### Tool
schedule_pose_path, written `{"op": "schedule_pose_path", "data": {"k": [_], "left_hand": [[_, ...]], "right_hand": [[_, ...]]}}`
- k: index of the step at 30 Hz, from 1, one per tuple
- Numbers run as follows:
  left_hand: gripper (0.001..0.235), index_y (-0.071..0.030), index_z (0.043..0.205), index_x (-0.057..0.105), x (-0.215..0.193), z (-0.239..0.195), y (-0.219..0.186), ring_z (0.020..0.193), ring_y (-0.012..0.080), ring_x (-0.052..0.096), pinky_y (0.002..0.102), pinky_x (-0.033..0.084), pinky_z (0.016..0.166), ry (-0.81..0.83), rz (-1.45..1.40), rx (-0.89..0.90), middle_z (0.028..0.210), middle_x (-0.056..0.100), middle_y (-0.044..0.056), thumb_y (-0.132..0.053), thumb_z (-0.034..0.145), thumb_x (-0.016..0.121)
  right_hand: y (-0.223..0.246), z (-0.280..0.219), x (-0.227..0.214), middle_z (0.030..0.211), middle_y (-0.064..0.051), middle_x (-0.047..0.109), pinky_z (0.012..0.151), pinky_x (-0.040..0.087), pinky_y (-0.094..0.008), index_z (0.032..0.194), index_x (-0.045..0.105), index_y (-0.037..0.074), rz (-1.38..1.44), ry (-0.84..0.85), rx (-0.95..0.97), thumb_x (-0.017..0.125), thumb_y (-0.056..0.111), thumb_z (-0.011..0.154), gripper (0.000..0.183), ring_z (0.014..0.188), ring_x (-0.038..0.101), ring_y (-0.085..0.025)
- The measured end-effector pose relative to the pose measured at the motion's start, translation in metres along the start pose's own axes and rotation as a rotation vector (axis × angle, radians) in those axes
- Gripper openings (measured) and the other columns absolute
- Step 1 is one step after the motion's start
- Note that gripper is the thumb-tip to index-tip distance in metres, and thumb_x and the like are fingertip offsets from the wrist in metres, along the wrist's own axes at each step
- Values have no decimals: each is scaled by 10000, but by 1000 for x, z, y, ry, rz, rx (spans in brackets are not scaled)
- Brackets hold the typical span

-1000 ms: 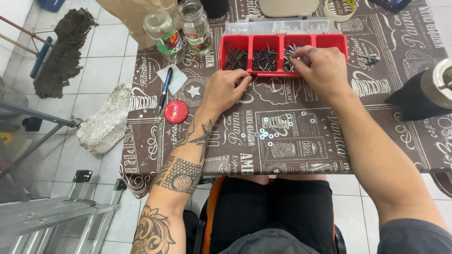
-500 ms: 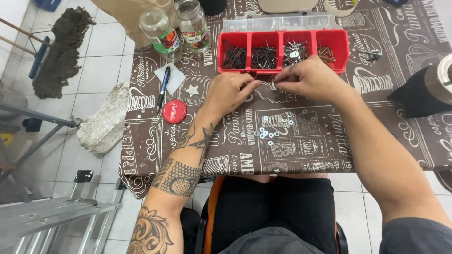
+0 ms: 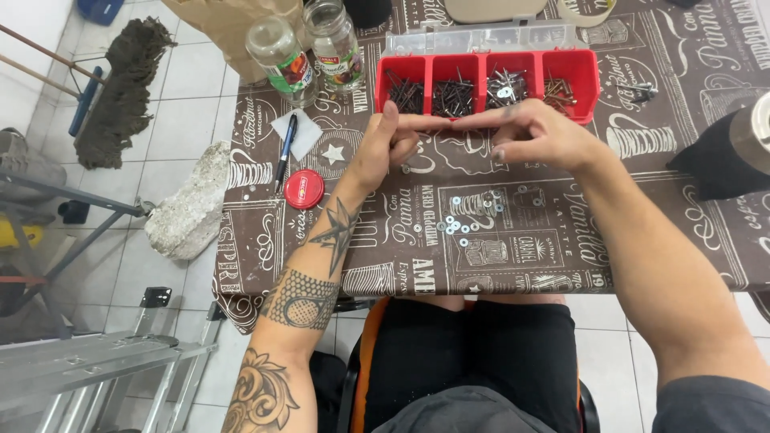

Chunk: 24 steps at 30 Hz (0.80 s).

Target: Assembling small washers onto screws and organizing them into a red plastic tray.

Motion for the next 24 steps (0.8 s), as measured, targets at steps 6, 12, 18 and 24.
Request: {"op": "schedule_pose_path", "data": {"k": [6,12,18,24], "left_hand": [[771,49,1282,657,-6,0,8,353,5,278,162,203,393,-16,-14,-5,431,242,-82,-537,1101,190],[917,59,1257,667,-7,2,8,341,27,237,181,208,375,-7,6,-36,431,199,-85,-617,1048,84],[965,71,1292,636,-7,0,2,381,2,244,149,207,417,7,-27,-30,455,226,-102,-644,1040,40],[610,131,1310,584,3,0,-11,390,12,214,175,169,418,33,-36,24,459,206,-110,-352,1075,294]], "right_hand": [[-1,2,7,410,40,452,382,251,-218,1409,557,-22,46,38,-25,668,226,826,644,340,331,-46],[0,3,10,421,47,431,393,249,-212,1432,546,-6,72,73,-7,625,116,844,606,358,359,-46],[-13,6,3,426,25,424,359,267,-238,1392,591,-4,46,21,4,637,26,804,591,338,377,-75],[5,4,5,418,23,431,360,275,-234,1191,729,2,19,-19,26,598,-31,761,451,361,382,-72]]}}
Point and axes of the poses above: each hand's wrist, its own z-axis towards the middle knuckle, its own x-axis out of the palm, y = z × x, the point moved 9 cm from there along z, towards the middle knuckle
